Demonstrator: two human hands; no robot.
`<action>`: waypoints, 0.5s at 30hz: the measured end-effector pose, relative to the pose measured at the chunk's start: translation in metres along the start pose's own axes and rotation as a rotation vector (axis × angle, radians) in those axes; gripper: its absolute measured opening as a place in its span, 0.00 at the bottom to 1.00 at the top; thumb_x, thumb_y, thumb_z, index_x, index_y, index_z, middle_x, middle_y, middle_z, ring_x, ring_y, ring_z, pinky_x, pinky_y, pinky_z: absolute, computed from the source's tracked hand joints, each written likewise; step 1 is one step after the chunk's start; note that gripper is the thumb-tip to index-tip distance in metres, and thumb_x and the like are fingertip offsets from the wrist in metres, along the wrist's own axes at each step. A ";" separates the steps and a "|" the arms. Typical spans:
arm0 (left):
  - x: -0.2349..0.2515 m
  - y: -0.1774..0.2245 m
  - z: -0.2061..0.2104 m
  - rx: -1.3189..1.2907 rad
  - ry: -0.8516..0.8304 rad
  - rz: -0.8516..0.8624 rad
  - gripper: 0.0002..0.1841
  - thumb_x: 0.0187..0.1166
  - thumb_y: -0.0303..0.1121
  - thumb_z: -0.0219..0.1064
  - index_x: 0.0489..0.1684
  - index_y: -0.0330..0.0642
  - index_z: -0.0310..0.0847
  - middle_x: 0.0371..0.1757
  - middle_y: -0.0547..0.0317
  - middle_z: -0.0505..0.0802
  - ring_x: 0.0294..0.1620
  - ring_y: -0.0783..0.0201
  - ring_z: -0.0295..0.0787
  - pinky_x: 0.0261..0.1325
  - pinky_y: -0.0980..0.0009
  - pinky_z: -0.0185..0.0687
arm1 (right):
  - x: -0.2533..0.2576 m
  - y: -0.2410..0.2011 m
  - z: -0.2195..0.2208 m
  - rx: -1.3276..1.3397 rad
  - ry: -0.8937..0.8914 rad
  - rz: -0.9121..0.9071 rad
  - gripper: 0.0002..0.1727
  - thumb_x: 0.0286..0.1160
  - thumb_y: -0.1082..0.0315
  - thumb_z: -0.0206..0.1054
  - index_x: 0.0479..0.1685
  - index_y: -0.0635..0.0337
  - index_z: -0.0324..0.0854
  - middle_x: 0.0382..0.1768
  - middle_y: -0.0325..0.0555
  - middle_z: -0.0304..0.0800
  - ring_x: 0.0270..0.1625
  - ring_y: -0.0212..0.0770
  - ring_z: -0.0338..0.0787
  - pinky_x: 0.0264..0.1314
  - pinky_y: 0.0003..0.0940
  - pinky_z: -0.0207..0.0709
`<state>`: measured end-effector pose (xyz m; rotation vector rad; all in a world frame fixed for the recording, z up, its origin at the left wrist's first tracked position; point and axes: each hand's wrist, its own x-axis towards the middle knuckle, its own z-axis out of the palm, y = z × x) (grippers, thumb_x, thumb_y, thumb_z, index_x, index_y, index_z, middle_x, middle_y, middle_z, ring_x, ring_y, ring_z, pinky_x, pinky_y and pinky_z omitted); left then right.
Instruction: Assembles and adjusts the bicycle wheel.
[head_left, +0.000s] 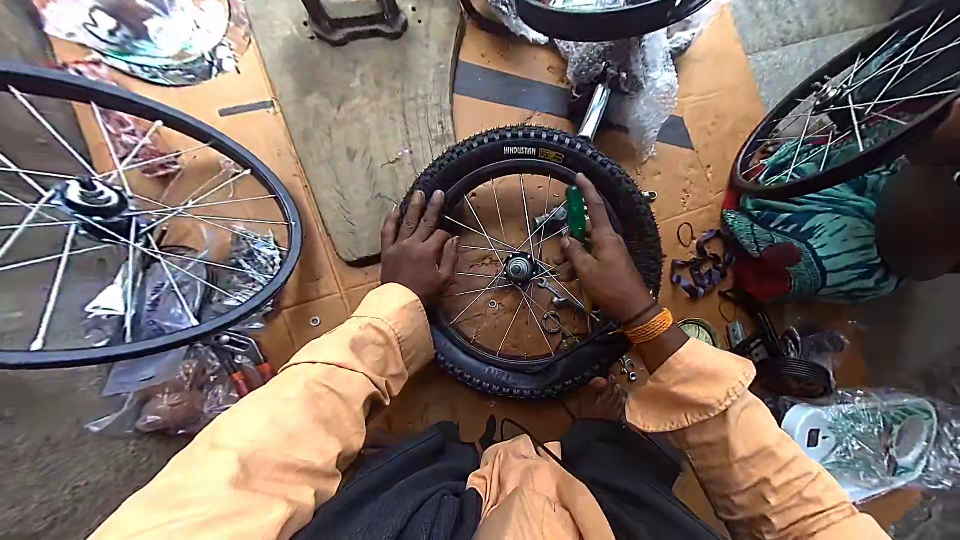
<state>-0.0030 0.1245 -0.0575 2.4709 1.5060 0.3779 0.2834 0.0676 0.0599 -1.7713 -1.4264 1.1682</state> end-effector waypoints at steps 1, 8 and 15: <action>-0.001 0.000 0.001 -0.004 0.006 -0.002 0.26 0.89 0.48 0.45 0.52 0.45 0.91 0.94 0.63 0.64 0.97 0.54 0.46 0.95 0.42 0.34 | 0.005 -0.001 0.000 -0.080 0.001 -0.003 0.43 0.83 0.71 0.61 0.96 0.34 0.46 0.48 0.53 0.91 0.32 0.46 0.94 0.34 0.47 0.94; -0.002 -0.002 0.003 -0.008 0.017 -0.005 0.26 0.90 0.48 0.44 0.51 0.45 0.91 0.94 0.64 0.64 0.97 0.55 0.46 0.96 0.44 0.34 | 0.029 -0.018 0.015 -0.838 0.132 -0.202 0.27 0.71 0.51 0.72 0.71 0.44 0.82 0.55 0.49 0.85 0.60 0.53 0.85 0.48 0.50 0.82; 0.003 0.002 -0.009 0.035 -0.133 -0.044 0.38 0.79 0.73 0.48 0.49 0.49 0.92 0.97 0.61 0.56 0.98 0.52 0.40 0.95 0.40 0.31 | 0.060 0.006 0.022 -0.839 0.162 -0.420 0.12 0.78 0.57 0.62 0.44 0.55 0.84 0.40 0.47 0.87 0.52 0.51 0.87 0.48 0.50 0.76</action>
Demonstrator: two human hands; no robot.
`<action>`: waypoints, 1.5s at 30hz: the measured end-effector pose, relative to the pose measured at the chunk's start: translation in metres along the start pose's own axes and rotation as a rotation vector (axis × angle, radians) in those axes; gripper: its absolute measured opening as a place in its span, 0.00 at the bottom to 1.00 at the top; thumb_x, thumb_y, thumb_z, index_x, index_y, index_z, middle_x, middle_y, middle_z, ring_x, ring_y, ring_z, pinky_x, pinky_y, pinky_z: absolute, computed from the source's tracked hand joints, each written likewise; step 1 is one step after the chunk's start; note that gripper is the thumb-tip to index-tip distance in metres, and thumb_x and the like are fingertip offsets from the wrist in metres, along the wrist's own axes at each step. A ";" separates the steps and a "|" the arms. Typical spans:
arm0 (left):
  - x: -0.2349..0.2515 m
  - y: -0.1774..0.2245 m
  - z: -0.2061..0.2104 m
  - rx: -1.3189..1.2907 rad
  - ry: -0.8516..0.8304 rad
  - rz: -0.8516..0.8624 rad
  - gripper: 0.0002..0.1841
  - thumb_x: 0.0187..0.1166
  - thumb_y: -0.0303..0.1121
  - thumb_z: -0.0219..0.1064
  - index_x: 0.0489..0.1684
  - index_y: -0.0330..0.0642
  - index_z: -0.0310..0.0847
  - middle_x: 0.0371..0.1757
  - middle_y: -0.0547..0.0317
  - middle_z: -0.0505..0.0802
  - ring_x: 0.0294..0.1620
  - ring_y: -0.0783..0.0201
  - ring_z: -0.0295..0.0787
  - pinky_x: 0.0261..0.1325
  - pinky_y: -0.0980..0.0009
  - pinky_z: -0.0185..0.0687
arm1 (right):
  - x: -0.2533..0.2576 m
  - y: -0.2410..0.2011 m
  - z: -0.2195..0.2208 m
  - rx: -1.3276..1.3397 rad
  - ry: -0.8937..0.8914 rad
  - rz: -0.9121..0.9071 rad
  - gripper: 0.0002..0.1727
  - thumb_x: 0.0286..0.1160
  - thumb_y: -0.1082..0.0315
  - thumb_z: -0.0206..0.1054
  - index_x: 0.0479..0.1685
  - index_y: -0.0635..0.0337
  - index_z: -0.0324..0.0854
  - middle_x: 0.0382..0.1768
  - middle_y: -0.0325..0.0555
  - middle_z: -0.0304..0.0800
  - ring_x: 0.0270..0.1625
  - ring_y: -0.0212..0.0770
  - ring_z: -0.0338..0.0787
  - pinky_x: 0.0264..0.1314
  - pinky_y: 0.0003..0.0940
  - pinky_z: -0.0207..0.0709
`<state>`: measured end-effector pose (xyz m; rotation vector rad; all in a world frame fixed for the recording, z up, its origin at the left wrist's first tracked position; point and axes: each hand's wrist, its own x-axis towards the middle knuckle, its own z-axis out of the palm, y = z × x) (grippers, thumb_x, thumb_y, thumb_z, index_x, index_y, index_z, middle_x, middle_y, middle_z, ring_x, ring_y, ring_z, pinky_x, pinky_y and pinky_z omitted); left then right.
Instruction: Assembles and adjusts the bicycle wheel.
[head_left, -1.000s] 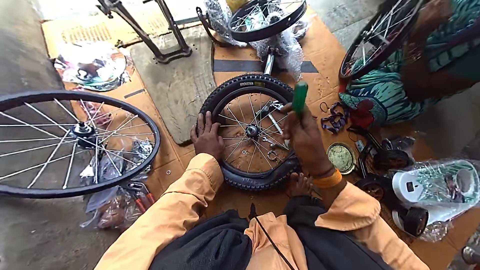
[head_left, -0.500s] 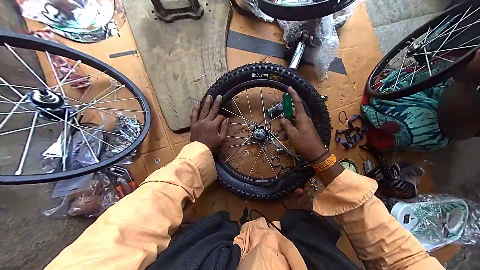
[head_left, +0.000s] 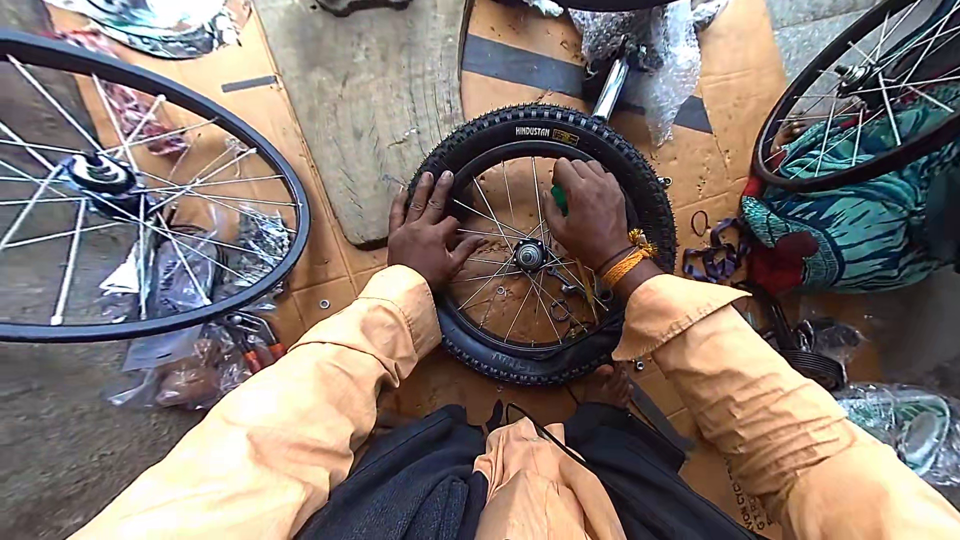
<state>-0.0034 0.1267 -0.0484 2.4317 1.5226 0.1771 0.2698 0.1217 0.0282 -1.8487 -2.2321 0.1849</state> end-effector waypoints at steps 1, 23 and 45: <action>0.000 -0.001 0.001 -0.001 0.004 0.003 0.38 0.80 0.72 0.49 0.45 0.47 0.92 0.97 0.61 0.56 0.98 0.52 0.40 0.95 0.40 0.30 | -0.001 0.000 0.001 0.010 0.013 -0.003 0.11 0.75 0.58 0.63 0.42 0.55 0.84 0.39 0.46 0.87 0.51 0.51 0.87 0.48 0.50 0.74; 0.004 -0.002 0.000 -0.012 -0.029 0.002 0.35 0.85 0.66 0.50 0.37 0.43 0.91 0.98 0.64 0.51 0.98 0.57 0.38 0.96 0.42 0.30 | -0.023 -0.027 -0.022 0.151 0.097 0.074 0.09 0.72 0.62 0.68 0.43 0.57 0.82 0.34 0.45 0.88 0.40 0.47 0.89 0.49 0.52 0.79; 0.006 -0.002 -0.001 0.034 -0.065 -0.005 0.34 0.85 0.66 0.49 0.41 0.44 0.91 0.98 0.61 0.50 0.98 0.55 0.37 0.96 0.42 0.29 | -0.071 -0.034 -0.059 0.808 0.138 0.339 0.18 0.92 0.58 0.51 0.68 0.61 0.70 0.32 0.44 0.81 0.25 0.39 0.83 0.27 0.41 0.83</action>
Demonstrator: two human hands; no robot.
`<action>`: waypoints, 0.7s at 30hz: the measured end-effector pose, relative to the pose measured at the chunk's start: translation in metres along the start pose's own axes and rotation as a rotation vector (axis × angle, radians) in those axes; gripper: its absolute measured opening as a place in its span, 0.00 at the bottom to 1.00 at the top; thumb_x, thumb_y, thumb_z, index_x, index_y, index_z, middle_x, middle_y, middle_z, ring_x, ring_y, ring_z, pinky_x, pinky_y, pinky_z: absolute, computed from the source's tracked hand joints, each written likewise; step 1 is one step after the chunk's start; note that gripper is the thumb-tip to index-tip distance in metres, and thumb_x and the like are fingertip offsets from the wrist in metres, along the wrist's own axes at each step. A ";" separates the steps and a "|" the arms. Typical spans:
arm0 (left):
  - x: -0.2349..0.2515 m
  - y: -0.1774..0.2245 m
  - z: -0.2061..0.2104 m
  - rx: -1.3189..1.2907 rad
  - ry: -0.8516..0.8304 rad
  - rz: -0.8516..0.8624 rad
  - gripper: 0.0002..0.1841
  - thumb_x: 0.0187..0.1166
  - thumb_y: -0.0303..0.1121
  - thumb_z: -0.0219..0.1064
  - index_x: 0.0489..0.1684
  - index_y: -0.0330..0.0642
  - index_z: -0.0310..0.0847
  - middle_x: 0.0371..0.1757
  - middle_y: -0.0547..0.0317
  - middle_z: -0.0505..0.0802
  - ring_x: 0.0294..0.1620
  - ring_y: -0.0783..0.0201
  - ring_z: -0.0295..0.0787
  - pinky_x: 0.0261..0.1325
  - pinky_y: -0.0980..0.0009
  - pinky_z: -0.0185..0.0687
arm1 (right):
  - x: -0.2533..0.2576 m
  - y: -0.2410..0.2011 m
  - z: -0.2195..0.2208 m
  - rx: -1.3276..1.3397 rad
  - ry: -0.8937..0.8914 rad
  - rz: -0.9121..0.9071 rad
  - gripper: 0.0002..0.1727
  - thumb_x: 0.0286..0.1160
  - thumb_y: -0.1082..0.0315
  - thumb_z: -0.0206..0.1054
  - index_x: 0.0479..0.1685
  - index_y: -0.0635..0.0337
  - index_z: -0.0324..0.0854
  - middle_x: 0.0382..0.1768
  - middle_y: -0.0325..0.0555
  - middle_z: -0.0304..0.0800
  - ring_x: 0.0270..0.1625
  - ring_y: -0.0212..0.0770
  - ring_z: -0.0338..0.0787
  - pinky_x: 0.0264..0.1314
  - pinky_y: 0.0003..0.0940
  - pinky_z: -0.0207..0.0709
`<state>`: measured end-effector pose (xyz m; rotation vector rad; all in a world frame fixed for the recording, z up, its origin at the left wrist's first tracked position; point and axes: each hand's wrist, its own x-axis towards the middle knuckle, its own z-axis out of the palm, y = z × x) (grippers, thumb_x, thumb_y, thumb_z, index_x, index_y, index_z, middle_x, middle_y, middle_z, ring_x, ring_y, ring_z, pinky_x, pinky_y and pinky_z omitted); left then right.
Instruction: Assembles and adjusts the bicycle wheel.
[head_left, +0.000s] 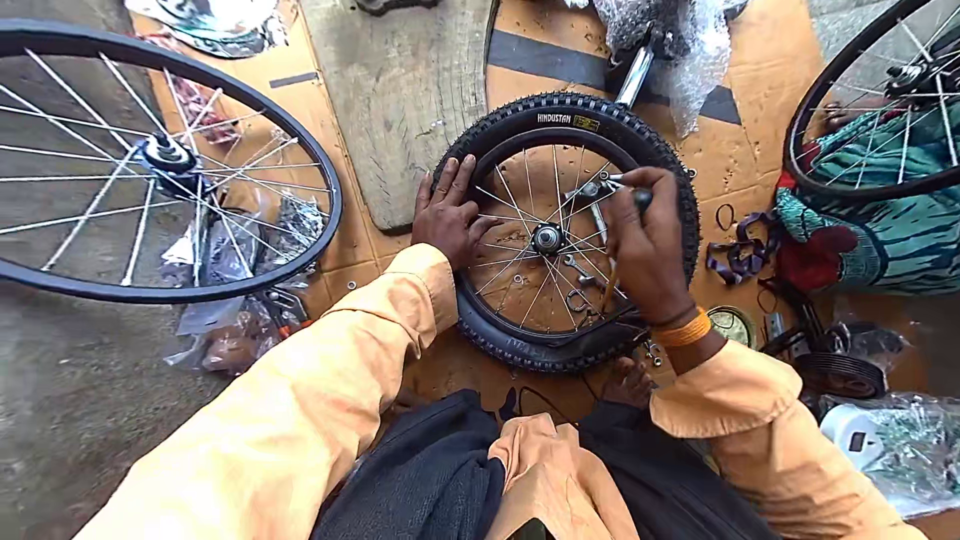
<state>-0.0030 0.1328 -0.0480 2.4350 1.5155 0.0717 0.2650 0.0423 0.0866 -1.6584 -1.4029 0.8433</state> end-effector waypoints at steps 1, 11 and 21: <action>0.000 0.000 0.001 0.003 0.003 0.001 0.34 0.85 0.66 0.49 0.41 0.44 0.91 0.98 0.61 0.50 0.98 0.55 0.37 0.96 0.42 0.29 | 0.006 0.000 -0.003 0.046 0.042 0.034 0.18 0.93 0.58 0.50 0.68 0.60 0.69 0.31 0.43 0.80 0.25 0.40 0.83 0.28 0.40 0.83; -0.001 0.001 0.002 -0.007 0.020 0.004 0.33 0.86 0.64 0.50 0.38 0.44 0.91 0.98 0.63 0.50 0.98 0.58 0.37 0.96 0.43 0.29 | 0.023 0.009 -0.019 0.350 0.289 0.113 0.09 0.95 0.60 0.49 0.58 0.54 0.68 0.30 0.38 0.72 0.23 0.36 0.77 0.27 0.36 0.81; 0.000 0.001 0.003 -0.019 0.059 0.019 0.33 0.85 0.63 0.52 0.39 0.41 0.91 0.97 0.57 0.53 0.98 0.52 0.39 0.96 0.41 0.31 | 0.058 0.010 -0.011 -0.112 -0.026 0.039 0.16 0.93 0.56 0.51 0.64 0.59 0.66 0.28 0.45 0.79 0.22 0.42 0.82 0.27 0.44 0.82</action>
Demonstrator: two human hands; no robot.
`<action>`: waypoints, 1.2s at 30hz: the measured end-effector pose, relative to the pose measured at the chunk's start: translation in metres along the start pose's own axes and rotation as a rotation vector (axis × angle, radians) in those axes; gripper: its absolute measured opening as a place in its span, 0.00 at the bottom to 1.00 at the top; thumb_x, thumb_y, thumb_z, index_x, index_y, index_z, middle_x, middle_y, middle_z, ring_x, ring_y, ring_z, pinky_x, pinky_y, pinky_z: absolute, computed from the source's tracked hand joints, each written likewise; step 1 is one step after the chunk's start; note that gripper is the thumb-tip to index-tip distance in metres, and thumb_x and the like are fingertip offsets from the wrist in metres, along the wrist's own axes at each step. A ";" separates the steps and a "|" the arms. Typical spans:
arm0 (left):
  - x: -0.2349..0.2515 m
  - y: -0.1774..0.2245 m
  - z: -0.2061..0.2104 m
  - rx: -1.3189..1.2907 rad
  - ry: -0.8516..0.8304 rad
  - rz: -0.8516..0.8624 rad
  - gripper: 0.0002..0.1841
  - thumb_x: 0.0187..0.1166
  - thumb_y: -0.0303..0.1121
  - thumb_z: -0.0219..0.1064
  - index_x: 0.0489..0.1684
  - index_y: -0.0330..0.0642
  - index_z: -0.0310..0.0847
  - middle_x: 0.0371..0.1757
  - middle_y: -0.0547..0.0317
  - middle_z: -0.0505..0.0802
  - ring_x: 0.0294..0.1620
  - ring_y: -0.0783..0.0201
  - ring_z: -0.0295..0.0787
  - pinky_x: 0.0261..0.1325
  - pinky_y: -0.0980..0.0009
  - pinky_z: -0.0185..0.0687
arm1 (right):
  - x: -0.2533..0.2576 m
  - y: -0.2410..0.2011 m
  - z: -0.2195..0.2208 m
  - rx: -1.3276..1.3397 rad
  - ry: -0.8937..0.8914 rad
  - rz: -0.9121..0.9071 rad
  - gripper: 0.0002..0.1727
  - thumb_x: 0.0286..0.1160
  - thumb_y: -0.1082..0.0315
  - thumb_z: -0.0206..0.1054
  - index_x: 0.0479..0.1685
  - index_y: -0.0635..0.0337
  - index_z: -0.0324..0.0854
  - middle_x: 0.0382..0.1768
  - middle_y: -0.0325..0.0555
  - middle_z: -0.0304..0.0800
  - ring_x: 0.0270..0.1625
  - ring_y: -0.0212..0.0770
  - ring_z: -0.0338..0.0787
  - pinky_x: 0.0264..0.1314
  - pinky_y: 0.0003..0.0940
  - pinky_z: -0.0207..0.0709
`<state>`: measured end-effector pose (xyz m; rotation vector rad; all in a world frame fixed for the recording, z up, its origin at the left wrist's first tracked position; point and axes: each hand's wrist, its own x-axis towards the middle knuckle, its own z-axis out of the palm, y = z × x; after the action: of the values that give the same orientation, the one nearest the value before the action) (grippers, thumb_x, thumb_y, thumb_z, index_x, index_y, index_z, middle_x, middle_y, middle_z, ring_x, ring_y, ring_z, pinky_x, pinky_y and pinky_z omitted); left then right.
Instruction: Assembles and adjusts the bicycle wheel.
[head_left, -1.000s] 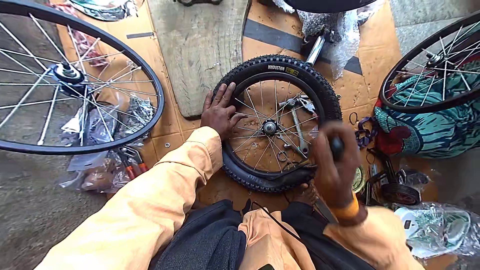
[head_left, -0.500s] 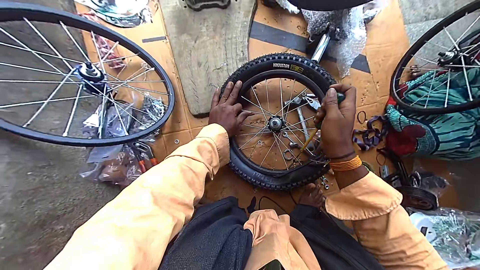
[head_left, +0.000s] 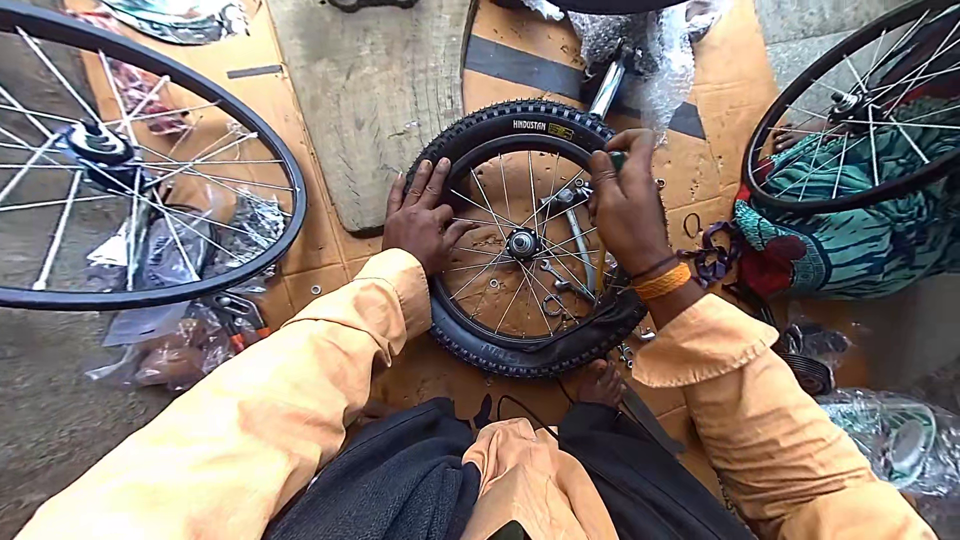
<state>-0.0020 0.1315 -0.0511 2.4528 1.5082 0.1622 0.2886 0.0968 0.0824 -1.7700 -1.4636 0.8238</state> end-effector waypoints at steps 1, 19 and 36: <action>0.000 0.000 0.000 -0.001 -0.001 -0.002 0.32 0.85 0.62 0.53 0.39 0.40 0.91 0.97 0.57 0.53 0.98 0.53 0.39 0.96 0.41 0.31 | 0.004 -0.002 0.005 -0.063 -0.031 -0.008 0.16 0.93 0.56 0.52 0.63 0.58 0.66 0.27 0.44 0.78 0.22 0.42 0.81 0.27 0.43 0.80; -0.003 -0.001 -0.004 -0.005 -0.037 -0.014 0.30 0.86 0.61 0.54 0.40 0.43 0.91 0.98 0.63 0.51 0.98 0.58 0.38 0.96 0.43 0.31 | 0.008 0.025 0.066 -0.650 -0.224 -0.262 0.15 0.86 0.53 0.54 0.52 0.49 0.83 0.45 0.42 0.89 0.58 0.48 0.86 0.59 0.55 0.73; -0.002 -0.004 -0.002 -0.039 -0.049 -0.011 0.33 0.88 0.63 0.46 0.41 0.44 0.91 0.98 0.64 0.50 0.98 0.57 0.36 0.96 0.42 0.29 | -0.034 -0.008 0.012 -0.174 -0.065 -0.163 0.15 0.91 0.60 0.56 0.64 0.60 0.76 0.34 0.44 0.88 0.31 0.39 0.88 0.35 0.41 0.86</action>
<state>-0.0070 0.1313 -0.0501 2.3998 1.4843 0.1270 0.2687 0.0656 0.0841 -1.7343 -1.7423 0.6935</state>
